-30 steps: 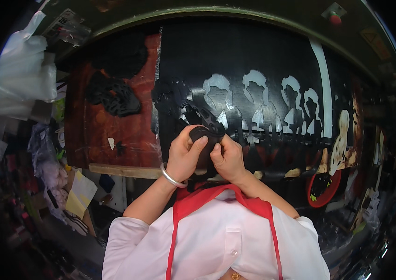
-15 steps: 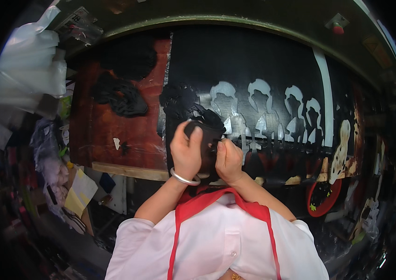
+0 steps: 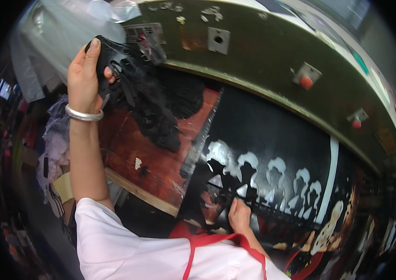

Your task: The person repeatedly places black rubber pieces on a flat surface, presses them with a white tool, and removes excess material by hand. The trimmed pieces are set aside on the table.

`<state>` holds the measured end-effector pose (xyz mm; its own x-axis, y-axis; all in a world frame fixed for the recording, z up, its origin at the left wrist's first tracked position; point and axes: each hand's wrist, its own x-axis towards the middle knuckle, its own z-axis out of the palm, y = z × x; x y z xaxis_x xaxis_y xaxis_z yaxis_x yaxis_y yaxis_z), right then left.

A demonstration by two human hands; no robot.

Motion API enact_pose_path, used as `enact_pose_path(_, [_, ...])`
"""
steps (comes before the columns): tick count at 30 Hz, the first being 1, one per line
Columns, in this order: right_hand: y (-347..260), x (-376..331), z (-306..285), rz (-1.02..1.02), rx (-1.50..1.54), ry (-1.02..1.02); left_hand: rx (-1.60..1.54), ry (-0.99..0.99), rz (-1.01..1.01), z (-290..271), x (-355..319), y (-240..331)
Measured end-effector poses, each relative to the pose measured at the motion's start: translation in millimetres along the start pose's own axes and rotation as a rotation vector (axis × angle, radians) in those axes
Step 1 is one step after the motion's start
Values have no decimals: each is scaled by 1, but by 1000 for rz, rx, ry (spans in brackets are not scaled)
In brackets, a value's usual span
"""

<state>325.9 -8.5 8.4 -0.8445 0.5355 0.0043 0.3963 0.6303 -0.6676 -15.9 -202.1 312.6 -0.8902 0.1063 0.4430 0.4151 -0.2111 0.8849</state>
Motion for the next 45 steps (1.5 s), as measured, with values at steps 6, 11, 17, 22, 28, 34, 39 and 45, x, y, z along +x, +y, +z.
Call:
enact_pose_path(6, [-1, 4, -10, 57, -3, -109, -49, -45, 95, -47, 42, 5])
enact_pose_path(11, [-20, 8, -68, 439, 426, -585, 46, -39, 25, -72, 69, -35])
enact_pose_path(17, [-35, 25, -148, 427, 717, -700, 571, 226, 147, -102, 95, -91])
enact_pose_path(22, [-26, 35, -170, 385, 940, -648, 664, 197, 405, -114, 100, -115])
enact_pose_path(28, [-15, 35, -156, 414, 905, -579, 1080, -334, 768, -71, -10, -179])
enact_pose_path(34, [-3, 32, -164, 391, 907, -561, 1100, -767, 715, -57, -132, -246])
enact_pose_path(39, [41, 12, -194, 454, 800, -248, 1077, -714, 532, -35, -156, -213])
enact_pose_path(45, [160, -48, -217, 480, -188, 487, 675, -735, 397, 53, -203, -185])
